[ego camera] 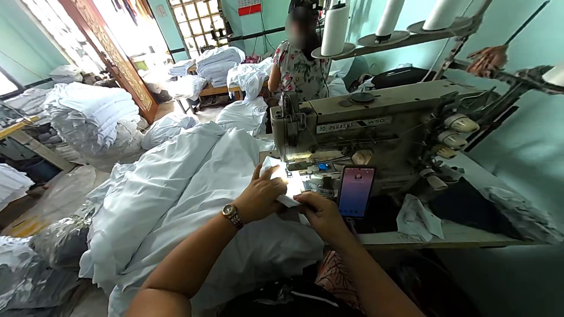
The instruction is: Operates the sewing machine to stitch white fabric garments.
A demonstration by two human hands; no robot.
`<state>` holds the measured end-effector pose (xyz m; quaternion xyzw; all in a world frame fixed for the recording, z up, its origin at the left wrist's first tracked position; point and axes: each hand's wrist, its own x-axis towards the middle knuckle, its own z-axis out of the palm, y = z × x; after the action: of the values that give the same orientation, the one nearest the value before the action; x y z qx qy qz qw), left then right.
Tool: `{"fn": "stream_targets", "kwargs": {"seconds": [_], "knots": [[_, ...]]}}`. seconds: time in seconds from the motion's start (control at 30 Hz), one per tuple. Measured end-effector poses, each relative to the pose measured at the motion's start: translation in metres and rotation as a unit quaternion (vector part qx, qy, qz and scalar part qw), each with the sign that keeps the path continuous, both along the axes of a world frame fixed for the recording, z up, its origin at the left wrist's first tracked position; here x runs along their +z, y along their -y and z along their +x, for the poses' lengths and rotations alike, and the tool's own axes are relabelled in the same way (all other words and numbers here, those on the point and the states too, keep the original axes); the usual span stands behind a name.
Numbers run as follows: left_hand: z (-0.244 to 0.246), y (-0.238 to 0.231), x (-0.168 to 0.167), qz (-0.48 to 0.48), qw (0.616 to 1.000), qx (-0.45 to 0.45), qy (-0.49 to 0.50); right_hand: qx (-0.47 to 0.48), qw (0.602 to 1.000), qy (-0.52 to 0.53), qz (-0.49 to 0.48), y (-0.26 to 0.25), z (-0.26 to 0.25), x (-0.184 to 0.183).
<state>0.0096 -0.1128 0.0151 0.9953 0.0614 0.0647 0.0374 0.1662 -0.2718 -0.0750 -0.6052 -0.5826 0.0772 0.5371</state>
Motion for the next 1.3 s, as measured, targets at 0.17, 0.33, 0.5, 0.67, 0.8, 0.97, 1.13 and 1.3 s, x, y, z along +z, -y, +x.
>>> {"fn": "stream_targets", "kwargs": {"seconds": [0.17,0.33,0.5,0.67,0.8,0.97,1.13,1.3], "knots": [[0.003,0.001,-0.007,0.028,0.999,-0.007,0.019,-0.020,0.999,0.028,-0.004,0.001,0.000,-0.001],[0.009,-0.009,-0.016,0.096,0.994,-0.013,0.042,-0.049,0.996,0.076,-0.007,-0.008,0.002,0.001],[0.013,-0.015,-0.020,0.106,0.992,-0.006,0.063,-0.070,0.990,0.120,-0.012,-0.016,0.006,0.003],[0.018,-0.016,-0.019,0.111,0.993,0.015,0.042,-0.097,0.979,0.177,-0.029,-0.022,0.004,0.005],[0.024,-0.021,-0.015,0.120,0.992,0.045,0.010,-0.105,0.970,0.212,-0.051,-0.026,0.006,0.007],[0.023,-0.019,-0.021,0.114,0.992,0.053,0.022,-0.073,0.983,0.149,0.076,-0.007,-0.007,-0.008],[0.024,-0.018,-0.019,0.096,0.994,0.060,0.006,-0.053,0.994,0.096,0.028,0.004,-0.023,-0.059],[0.025,-0.020,-0.021,0.071,0.995,0.063,0.008,-0.083,0.987,0.137,0.007,0.001,-0.026,-0.074]]}}
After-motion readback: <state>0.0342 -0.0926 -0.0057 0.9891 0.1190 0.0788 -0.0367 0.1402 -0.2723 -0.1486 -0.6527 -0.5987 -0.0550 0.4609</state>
